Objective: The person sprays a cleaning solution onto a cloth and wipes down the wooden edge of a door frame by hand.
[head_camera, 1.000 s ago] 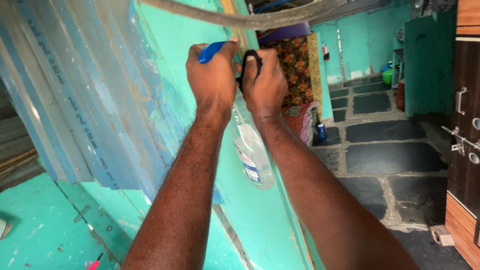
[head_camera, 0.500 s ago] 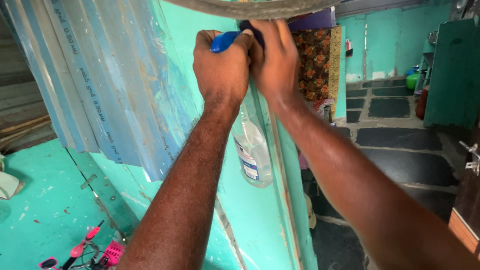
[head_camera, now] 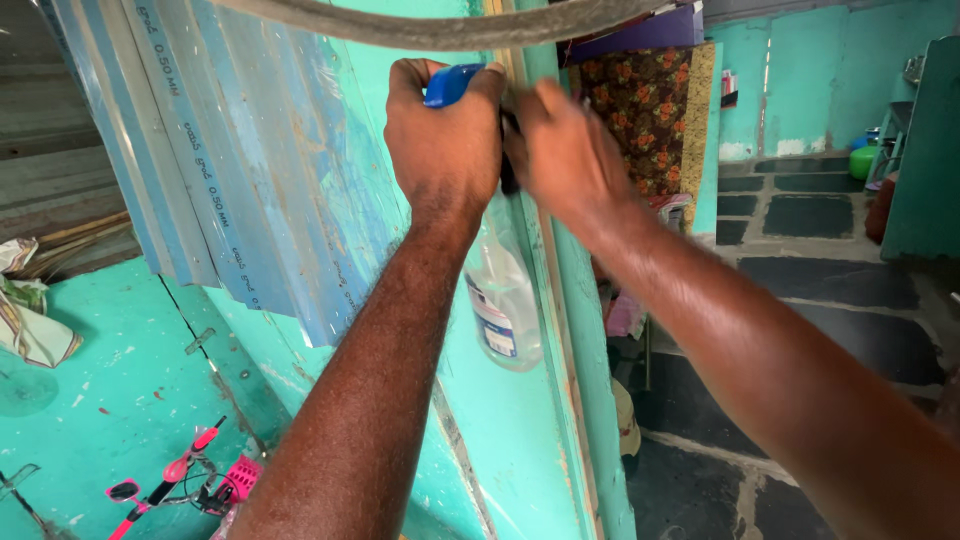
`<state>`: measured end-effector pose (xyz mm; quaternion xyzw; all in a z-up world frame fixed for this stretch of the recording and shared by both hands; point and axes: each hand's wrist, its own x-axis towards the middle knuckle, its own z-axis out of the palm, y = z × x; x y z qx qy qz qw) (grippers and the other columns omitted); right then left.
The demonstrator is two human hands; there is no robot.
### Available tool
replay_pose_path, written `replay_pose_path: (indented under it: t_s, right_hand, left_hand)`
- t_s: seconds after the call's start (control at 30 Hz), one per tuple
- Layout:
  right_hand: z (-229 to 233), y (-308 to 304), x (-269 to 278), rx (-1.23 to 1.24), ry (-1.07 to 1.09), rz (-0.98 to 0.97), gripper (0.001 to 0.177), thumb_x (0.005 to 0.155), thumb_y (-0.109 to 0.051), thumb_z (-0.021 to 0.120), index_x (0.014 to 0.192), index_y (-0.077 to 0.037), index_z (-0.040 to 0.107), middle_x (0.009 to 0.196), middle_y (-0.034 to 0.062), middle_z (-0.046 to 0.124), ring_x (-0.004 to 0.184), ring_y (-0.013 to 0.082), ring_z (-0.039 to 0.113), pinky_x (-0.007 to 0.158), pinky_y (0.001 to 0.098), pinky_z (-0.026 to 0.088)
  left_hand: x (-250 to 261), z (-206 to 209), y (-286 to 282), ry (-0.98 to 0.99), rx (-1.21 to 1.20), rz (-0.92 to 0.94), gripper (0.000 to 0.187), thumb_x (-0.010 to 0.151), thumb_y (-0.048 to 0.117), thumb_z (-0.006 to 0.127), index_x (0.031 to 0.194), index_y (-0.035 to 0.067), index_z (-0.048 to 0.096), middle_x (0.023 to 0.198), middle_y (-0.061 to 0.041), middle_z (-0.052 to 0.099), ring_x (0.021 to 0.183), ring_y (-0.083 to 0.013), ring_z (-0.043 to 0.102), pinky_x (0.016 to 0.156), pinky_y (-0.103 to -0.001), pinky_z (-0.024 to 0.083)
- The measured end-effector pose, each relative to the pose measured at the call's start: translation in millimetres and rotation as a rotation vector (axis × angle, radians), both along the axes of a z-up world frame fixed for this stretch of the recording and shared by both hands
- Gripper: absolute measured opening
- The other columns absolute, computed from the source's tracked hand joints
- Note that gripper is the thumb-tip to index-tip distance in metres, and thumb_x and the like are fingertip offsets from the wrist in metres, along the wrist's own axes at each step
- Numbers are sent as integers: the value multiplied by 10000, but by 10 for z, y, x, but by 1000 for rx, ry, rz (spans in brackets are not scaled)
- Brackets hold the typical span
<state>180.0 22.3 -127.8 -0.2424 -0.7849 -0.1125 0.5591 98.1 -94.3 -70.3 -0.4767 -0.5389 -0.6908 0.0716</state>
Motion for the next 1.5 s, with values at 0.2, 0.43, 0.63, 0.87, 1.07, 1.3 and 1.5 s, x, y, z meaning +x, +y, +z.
replay_pose_path:
  t_s: [0.2,0.43,0.63,0.87,1.07,1.3,1.5]
  right_hand:
    - [279,351,-100,210,177,12,421,900,109,601,1318,60,624,1249,200,646,954,318,740,789,344,639]
    - [-654,-119,9,-20,-12,69,249,970,-108,678,1185,15,665,1157,194,639,849,327,732,741,373,629]
    - [-242,-61,107,71,162,36,156,1031,-92,662,1145,15,668,1082,181,664,927,340,721,840,419,613]
    - [-415,-109,-2,83,147,129,193,962,-77,688,1132,-3,633,1086,177,662,953,345,721,840,422,606]
    - [-843,-233,30,-57,107,158,196,970,-92,693,1104,12,594,1066,180,639,966,385,700,799,444,592]
    - [-798,-196,13,-131,181,258,153,975,-80,665,1093,-2,605,1068,161,646,954,334,724,785,409,613]
    - [-645,-85,-36,-34,328,204,198,992,-91,688,1138,6,597,1095,162,665,975,338,722,797,411,596]
  left_hand:
    - [45,74,63,53,95,-24,540,817,398,757,1203,49,612,1045,-82,738,999,-224,732,916,-389,537]
    - [71,-22,-38,-91,85,-164,301,795,278,726,917,65,552,807,-69,703,756,-204,710,765,-407,610]
    - [46,-32,-52,26,26,-43,305,784,308,736,900,97,549,809,-52,707,781,-187,698,796,-389,562]
    - [36,-89,-38,7,-74,38,350,736,386,754,906,117,608,850,-54,735,817,-211,708,827,-400,531]
    - [-49,-187,-77,3,-138,43,440,742,433,788,915,88,576,852,-83,717,817,-239,686,826,-404,524]
    - [-47,-257,-117,-95,-145,-66,389,748,373,773,897,75,573,742,-75,717,664,-175,698,726,-360,546]
    - [-21,-317,-93,-134,-237,-137,359,775,363,771,872,69,590,679,-71,671,610,-183,652,626,-363,516]
